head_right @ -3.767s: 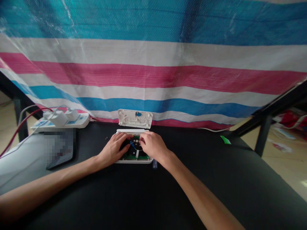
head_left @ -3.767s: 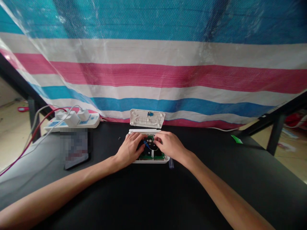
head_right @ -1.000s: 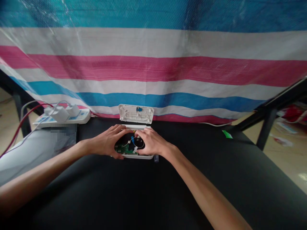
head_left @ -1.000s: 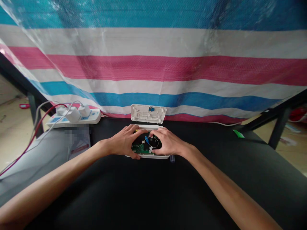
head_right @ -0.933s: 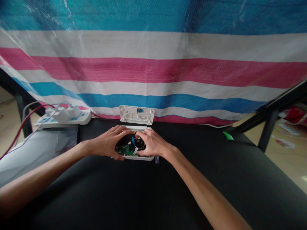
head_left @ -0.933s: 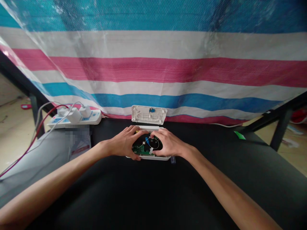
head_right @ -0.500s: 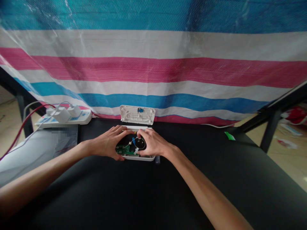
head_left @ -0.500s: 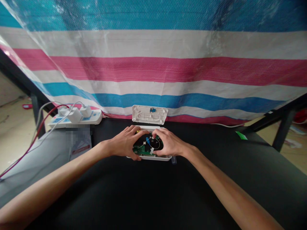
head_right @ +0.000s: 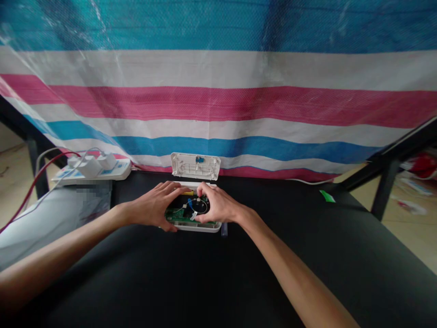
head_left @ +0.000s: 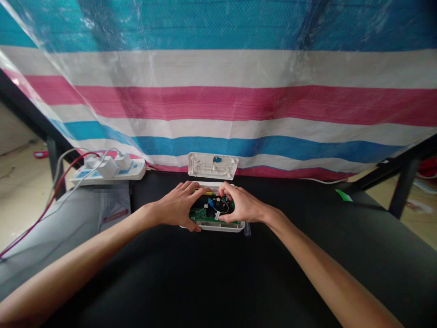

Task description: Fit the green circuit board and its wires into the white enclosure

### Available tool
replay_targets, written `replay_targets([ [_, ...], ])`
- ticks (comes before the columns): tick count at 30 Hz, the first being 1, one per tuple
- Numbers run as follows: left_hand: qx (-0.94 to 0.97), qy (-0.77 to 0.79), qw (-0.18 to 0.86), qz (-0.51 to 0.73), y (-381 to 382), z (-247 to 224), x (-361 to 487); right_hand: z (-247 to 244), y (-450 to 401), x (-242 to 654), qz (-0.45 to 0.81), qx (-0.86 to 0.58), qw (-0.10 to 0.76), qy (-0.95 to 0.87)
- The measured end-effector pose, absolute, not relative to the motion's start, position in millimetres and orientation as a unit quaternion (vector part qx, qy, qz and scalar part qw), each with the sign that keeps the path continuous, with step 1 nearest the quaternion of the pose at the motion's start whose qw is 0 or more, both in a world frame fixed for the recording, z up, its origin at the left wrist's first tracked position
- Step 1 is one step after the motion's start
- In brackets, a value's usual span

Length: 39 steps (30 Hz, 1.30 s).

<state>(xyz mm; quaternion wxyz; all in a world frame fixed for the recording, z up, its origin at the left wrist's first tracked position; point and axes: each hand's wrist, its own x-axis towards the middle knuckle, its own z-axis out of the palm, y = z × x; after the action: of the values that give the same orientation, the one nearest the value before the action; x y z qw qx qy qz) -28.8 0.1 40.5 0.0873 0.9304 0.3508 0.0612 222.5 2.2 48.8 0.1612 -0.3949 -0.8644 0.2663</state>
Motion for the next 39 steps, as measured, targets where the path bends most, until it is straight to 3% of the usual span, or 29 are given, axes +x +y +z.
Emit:
replay_targets([
  [14, 0.918, 0.374, 0.122, 0.037, -4.1, 48.1, -29.8, 46.5, 0.3, 228.3, 0.297, -0.399, 0.19, -0.846],
  [25, 0.908, 0.381, 0.133, 0.115, -5.8, 63.5, -31.1, 47.2, -2.6, 229.8, 0.306, -0.384, 0.246, -0.836],
  [32, 0.911, 0.371, 0.092, 0.153, -18.4, 82.2, -26.5, 56.8, -8.7, 227.6, 0.217, -0.355, 0.203, -0.887],
  [39, 0.909, 0.377, 0.088, 0.151, -22.2, 85.3, -24.2, 55.4, -11.4, 222.7, 0.209, -0.34, 0.188, -0.897],
])
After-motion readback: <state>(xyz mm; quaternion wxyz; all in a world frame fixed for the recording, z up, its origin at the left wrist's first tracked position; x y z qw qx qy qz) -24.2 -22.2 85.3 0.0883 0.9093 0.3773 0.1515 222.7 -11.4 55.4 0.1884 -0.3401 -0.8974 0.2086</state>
